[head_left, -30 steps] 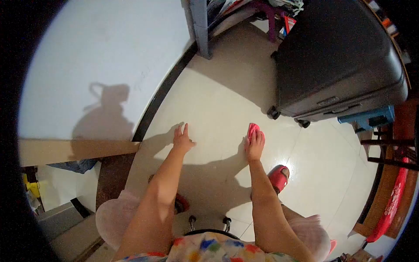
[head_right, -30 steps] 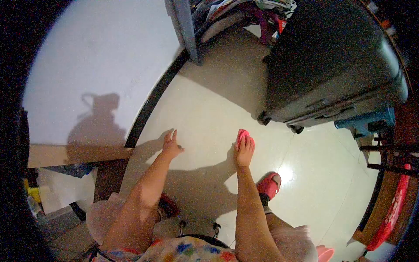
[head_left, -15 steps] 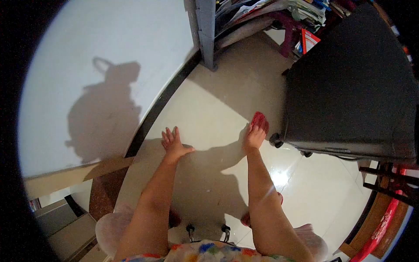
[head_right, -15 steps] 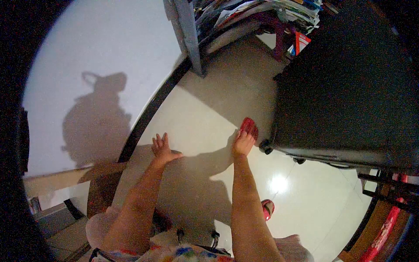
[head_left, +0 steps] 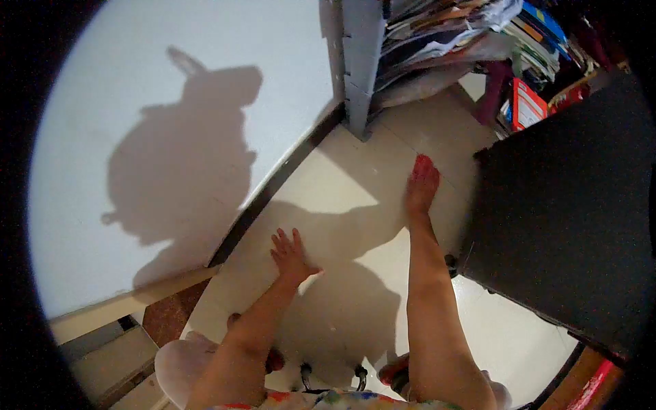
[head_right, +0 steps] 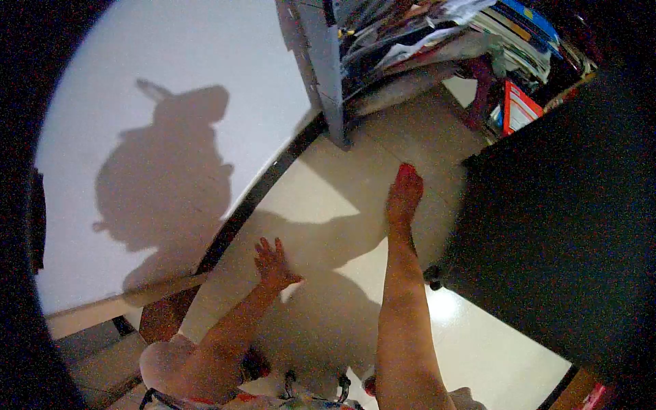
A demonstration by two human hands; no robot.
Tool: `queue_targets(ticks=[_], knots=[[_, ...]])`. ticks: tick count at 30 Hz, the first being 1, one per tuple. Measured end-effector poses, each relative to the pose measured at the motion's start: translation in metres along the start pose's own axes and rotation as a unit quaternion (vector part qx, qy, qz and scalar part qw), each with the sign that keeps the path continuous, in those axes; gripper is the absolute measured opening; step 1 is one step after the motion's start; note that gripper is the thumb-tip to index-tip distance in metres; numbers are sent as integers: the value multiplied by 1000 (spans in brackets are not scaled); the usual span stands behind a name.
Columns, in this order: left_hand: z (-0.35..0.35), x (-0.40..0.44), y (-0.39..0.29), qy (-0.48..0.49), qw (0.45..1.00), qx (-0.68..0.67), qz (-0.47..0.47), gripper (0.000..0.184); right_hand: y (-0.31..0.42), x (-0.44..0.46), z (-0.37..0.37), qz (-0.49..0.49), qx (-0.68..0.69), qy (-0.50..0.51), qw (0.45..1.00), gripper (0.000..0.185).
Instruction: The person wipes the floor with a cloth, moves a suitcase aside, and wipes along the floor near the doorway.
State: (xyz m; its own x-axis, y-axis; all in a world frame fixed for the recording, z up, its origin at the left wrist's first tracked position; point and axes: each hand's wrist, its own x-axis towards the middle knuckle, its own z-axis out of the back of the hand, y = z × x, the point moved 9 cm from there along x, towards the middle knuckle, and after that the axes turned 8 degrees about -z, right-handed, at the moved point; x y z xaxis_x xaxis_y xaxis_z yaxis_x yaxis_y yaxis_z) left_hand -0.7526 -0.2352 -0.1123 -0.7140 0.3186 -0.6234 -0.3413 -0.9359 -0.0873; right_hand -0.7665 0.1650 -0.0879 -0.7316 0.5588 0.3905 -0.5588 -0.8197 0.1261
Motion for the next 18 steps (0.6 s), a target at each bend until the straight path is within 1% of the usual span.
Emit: queue_targets(ticks=[1,2,3,5,6,7,10,12,13,15,17,18], knots=[[0,2,1,9,1000,5,5,142,9,5,-17,21,16,5,1000,56],[-2,3,1,19,1000,11,9,142,9,8,-32,-30,249,18,968,55],[-3,4,1,29,999,17,12,141,12,7,-55,-80,466,32,880,55],[4,2,-2,59,998,18,16,140,35,9,-64,-78,514,42,853,54],[6,1,-3,75,997,19,17,139,55,14,-49,-26,352,36,935,53],[6,1,-3,76,997,21,17,139,74,14,-43,26,178,29,983,53],[5,-3,0,70,997,26,15,138,111,9,-36,35,289,70,954,52],[3,-2,0,51,998,30,12,138,123,7,-48,-13,341,100,935,52],[4,-2,0,61,998,21,11,138,127,1,-59,-38,366,118,922,52],[7,-2,1,80,997,6,10,138,136,4,-83,-121,536,150,822,46],[12,-4,0,87,996,14,22,138,153,10,-88,-107,527,151,829,41],[12,-4,-1,89,995,18,27,138,168,22,-62,-50,434,136,889,39]])
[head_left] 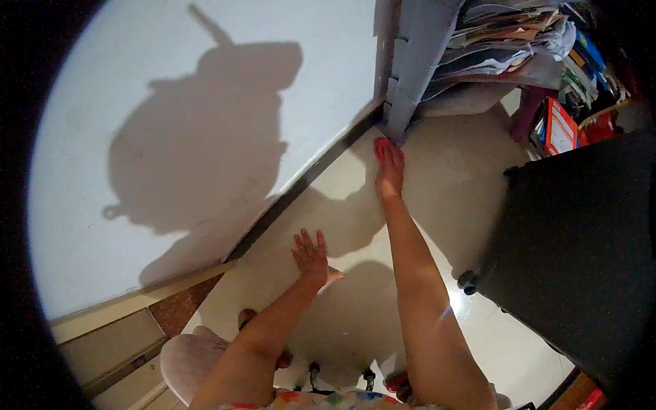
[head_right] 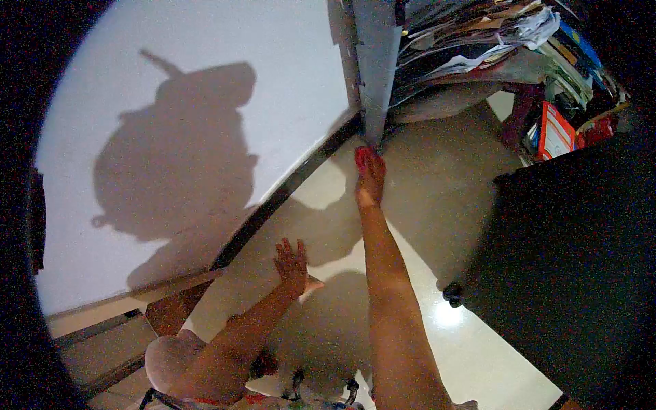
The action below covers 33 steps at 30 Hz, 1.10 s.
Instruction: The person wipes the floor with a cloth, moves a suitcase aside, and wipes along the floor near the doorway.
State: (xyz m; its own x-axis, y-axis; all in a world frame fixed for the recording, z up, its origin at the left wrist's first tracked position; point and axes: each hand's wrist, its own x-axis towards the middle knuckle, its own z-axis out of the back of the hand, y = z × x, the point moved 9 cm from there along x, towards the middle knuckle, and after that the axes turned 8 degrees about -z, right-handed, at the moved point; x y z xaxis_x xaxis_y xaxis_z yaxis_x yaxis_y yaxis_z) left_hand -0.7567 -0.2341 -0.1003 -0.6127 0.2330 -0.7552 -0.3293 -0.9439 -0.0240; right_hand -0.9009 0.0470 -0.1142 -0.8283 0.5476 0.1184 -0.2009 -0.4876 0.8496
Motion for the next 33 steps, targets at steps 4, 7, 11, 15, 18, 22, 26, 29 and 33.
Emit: queue_targets(ticks=[4,7,11,15,18,22,26,29,33], knots=[[-1,2,2,-6,1000,-12,1,137,14,15,-37,52,-149,7,987,42],[0,1,2,1,1000,-26,-3,138,11,31,-50,39,-202,19,978,42],[-5,1,4,-9,999,-48,-4,140,10,35,-64,97,-248,21,964,37],[-1,-2,3,-12,998,-62,-3,140,41,14,-53,46,-140,117,982,37],[-5,0,4,-44,997,-70,-9,140,40,-21,-65,65,-62,121,989,40],[-2,-3,5,-66,996,-62,-17,138,60,-66,-80,175,-127,131,968,49],[-2,-9,8,-107,989,-87,-54,136,95,-104,-83,181,-92,188,961,46],[-3,-11,10,-179,978,-86,-66,133,97,-129,-83,203,-81,208,953,44],[-12,-4,37,-204,970,-105,-80,129,88,-176,-84,239,-67,211,946,44]])
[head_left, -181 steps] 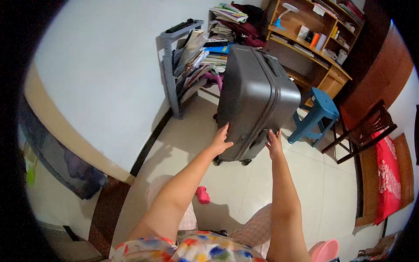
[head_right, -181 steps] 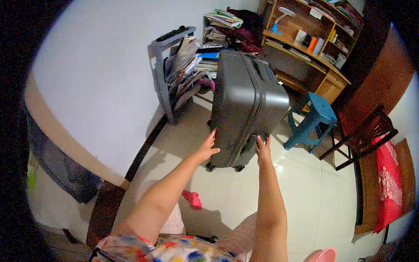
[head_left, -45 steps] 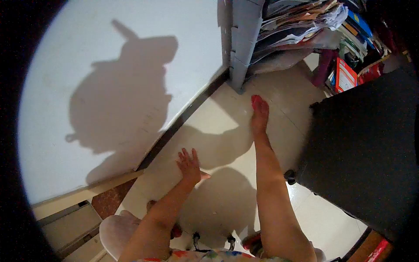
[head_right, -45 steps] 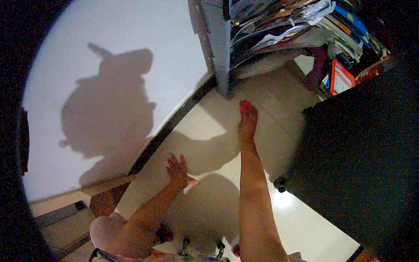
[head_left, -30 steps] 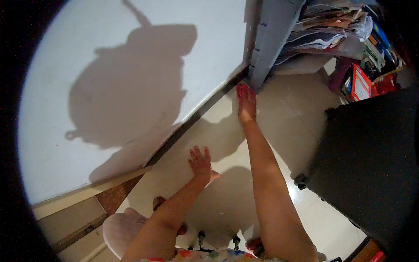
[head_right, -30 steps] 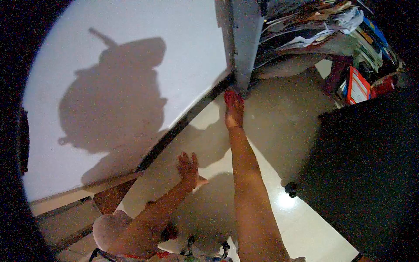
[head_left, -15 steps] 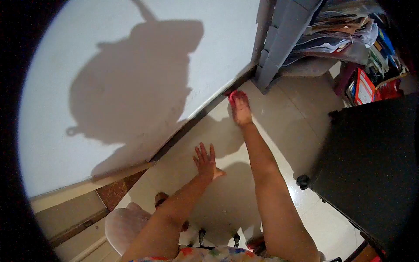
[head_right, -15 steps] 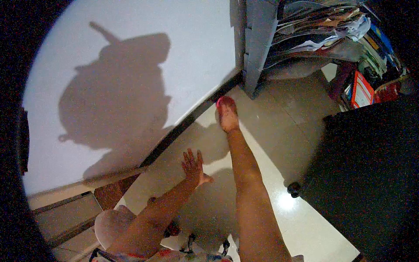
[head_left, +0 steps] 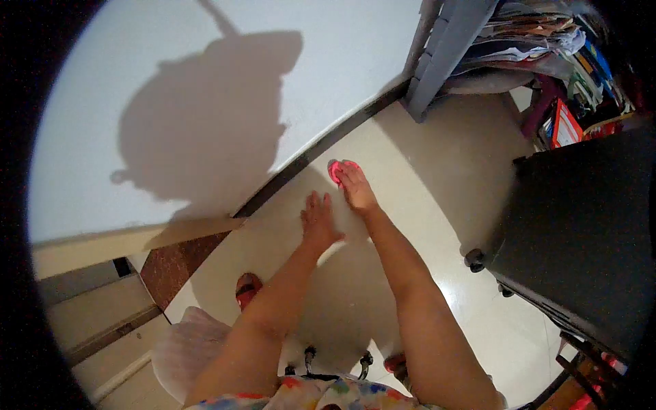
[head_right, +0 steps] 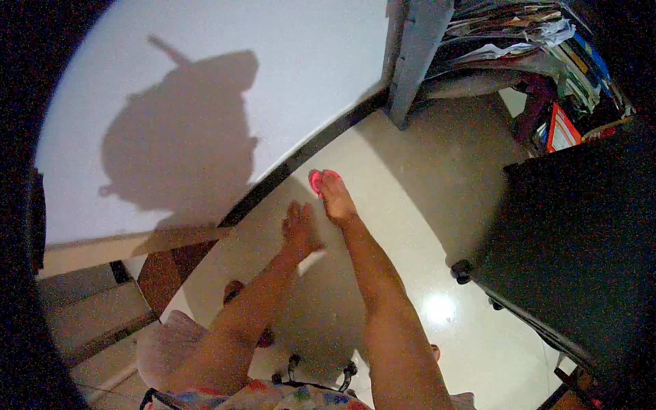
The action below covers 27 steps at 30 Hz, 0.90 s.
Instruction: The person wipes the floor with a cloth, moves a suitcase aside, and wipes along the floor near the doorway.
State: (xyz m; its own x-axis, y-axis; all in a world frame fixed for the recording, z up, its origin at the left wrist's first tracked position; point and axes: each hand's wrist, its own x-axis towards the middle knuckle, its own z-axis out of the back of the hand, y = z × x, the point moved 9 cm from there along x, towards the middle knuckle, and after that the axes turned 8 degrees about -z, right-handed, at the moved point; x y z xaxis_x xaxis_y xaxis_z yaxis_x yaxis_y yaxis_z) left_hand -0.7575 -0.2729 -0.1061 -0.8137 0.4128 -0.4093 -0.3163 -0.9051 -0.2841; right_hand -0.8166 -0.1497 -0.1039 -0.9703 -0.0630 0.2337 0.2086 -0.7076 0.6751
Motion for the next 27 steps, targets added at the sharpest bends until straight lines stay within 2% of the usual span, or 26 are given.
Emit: queue_targets(ticks=[3,6,9,12,15,18,19,21,24,26,27], knots=[[12,-21,25,-10,997,18,73,127,26,-34,0,40,-26,-13,999,50],[26,-52,34,54,990,10,127,128,54,-63,11,43,6,-18,999,48],[6,-70,47,105,983,25,149,131,70,-88,5,19,17,28,999,49],[-4,-95,43,89,987,7,134,133,88,-119,10,-1,24,14,1000,46],[-10,-102,33,108,986,18,129,136,93,-140,8,-51,73,99,991,42],[-15,-101,29,105,986,70,110,139,86,-154,23,-116,95,123,981,39],[-15,-100,28,90,988,61,108,140,65,-158,38,-180,191,41,964,35],[-15,-98,25,62,992,41,104,142,15,-177,71,-290,365,-118,877,34],[-23,-94,26,54,992,41,110,143,-36,-205,158,-295,146,-254,910,41],[-27,-92,28,63,990,44,116,144,-73,-216,193,-265,214,-309,888,46],[-28,-93,29,68,989,47,120,144,-103,-226,197,-294,294,-328,848,47]])
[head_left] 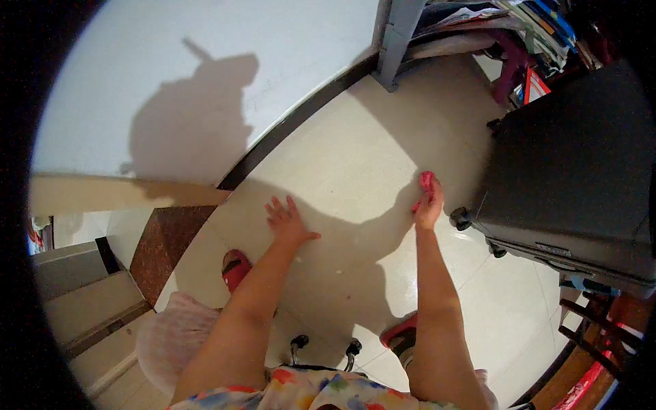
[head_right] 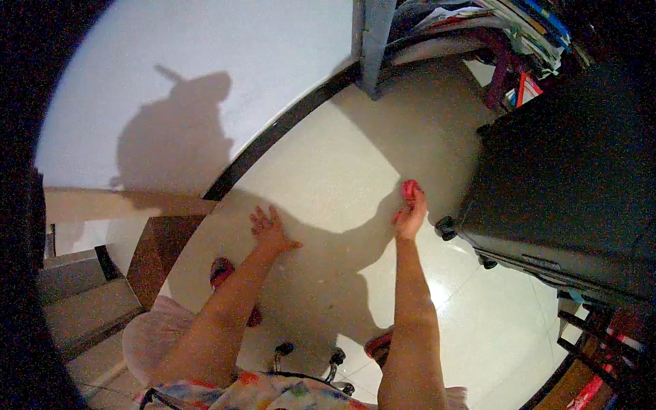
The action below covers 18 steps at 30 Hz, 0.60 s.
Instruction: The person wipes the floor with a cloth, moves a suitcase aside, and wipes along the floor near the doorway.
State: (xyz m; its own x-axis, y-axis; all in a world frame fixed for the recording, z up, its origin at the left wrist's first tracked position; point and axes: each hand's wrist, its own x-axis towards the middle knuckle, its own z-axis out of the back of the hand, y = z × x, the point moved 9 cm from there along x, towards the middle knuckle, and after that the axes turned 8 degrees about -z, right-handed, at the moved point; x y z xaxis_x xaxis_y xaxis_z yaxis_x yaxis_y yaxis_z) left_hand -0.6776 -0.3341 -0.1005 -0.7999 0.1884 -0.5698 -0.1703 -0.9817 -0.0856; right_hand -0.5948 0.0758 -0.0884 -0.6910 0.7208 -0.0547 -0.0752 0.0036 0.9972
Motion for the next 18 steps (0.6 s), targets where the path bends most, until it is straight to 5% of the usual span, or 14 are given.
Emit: queue_targets(ticks=[1,3,6,10,13,18], knots=[[0,0,-1,3,1000,-9,-1,144,-20,15,19,-52,80,-22,995,48],[1,1,0,7,1000,-26,0,145,-19,27,29,5,-137,-72,988,48],[0,0,0,-18,999,-28,-10,145,-7,33,12,78,-452,-121,880,49],[-2,0,1,-12,999,-26,-15,145,10,55,-28,236,-492,-102,832,49],[-3,5,4,18,1000,-9,13,145,3,87,-59,174,-541,-59,820,48],[-4,3,2,34,999,-3,32,145,15,101,-127,265,-431,4,862,45]])
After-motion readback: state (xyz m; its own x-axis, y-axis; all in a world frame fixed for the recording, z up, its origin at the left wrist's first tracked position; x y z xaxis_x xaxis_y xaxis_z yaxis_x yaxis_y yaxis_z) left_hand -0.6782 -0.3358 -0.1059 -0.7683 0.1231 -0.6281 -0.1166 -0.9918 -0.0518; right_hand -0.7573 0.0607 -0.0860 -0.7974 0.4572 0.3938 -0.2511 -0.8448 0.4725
